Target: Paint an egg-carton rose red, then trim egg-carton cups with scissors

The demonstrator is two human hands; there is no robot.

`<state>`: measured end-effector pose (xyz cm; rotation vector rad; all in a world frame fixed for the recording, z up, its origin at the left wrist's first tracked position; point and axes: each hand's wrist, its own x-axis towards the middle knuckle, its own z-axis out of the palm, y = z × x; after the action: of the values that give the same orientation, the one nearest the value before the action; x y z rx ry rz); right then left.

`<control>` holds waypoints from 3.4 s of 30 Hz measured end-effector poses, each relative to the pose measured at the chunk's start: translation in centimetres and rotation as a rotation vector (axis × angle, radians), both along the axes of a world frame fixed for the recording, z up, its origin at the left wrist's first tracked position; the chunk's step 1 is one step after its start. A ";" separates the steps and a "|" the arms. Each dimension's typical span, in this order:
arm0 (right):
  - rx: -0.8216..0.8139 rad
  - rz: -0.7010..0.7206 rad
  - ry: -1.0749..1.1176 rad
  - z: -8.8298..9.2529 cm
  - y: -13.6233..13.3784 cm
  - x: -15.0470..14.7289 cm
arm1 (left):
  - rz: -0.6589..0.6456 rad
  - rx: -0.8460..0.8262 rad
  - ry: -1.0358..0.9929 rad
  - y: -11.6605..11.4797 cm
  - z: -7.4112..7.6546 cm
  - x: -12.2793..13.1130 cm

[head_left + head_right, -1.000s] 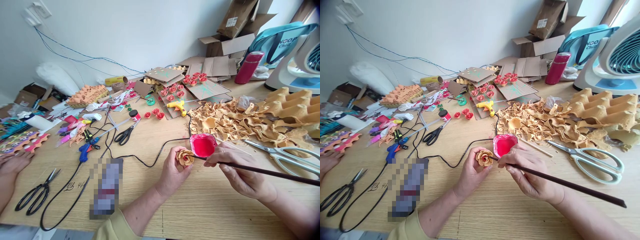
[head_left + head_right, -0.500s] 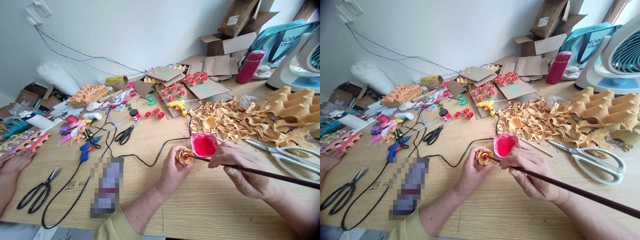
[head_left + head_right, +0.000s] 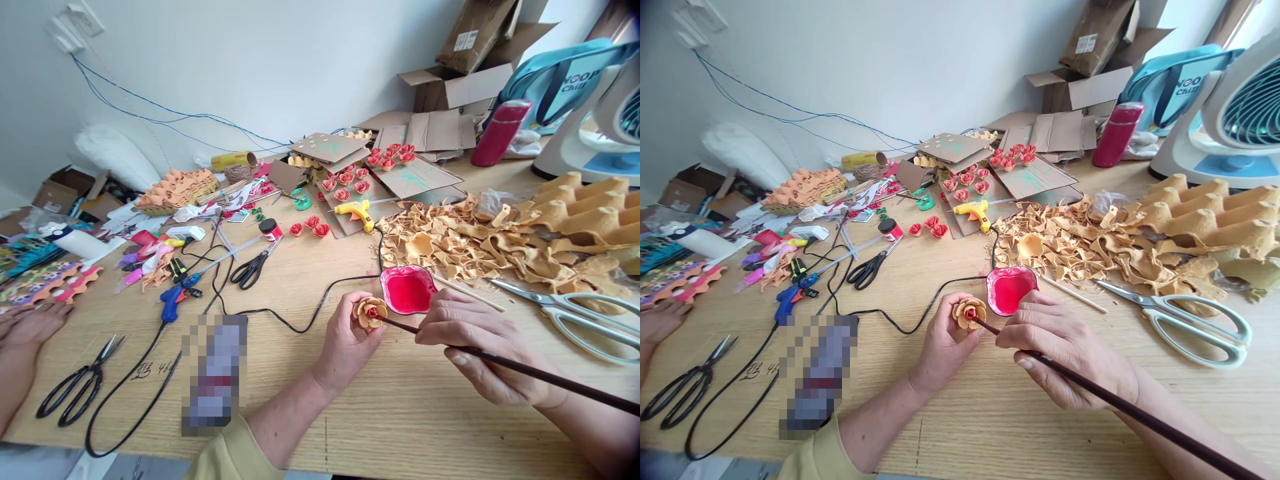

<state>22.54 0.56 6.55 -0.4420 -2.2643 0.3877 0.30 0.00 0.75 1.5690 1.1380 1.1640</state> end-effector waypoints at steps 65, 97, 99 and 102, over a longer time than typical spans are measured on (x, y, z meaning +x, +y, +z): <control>-0.186 -0.182 0.201 -0.9 -0.4 0.0 | 0.050 0.078 0.099 0.3 -0.4 -0.3; 0.071 -0.209 0.005 -1.2 -0.4 -1.1 | 0.024 0.118 0.111 0.2 -0.2 -0.3; 0.104 -0.195 -0.016 -1.2 -0.4 -1.3 | 0.027 0.116 0.114 0.2 -0.2 -0.3; 0.070 -0.187 -0.011 -1.2 -0.5 -1.3 | 0.029 0.110 0.110 0.2 -0.1 -0.2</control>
<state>21.28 0.09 5.40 -0.6147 -2.2172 0.2104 0.09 0.16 0.62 1.7232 1.1887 1.1887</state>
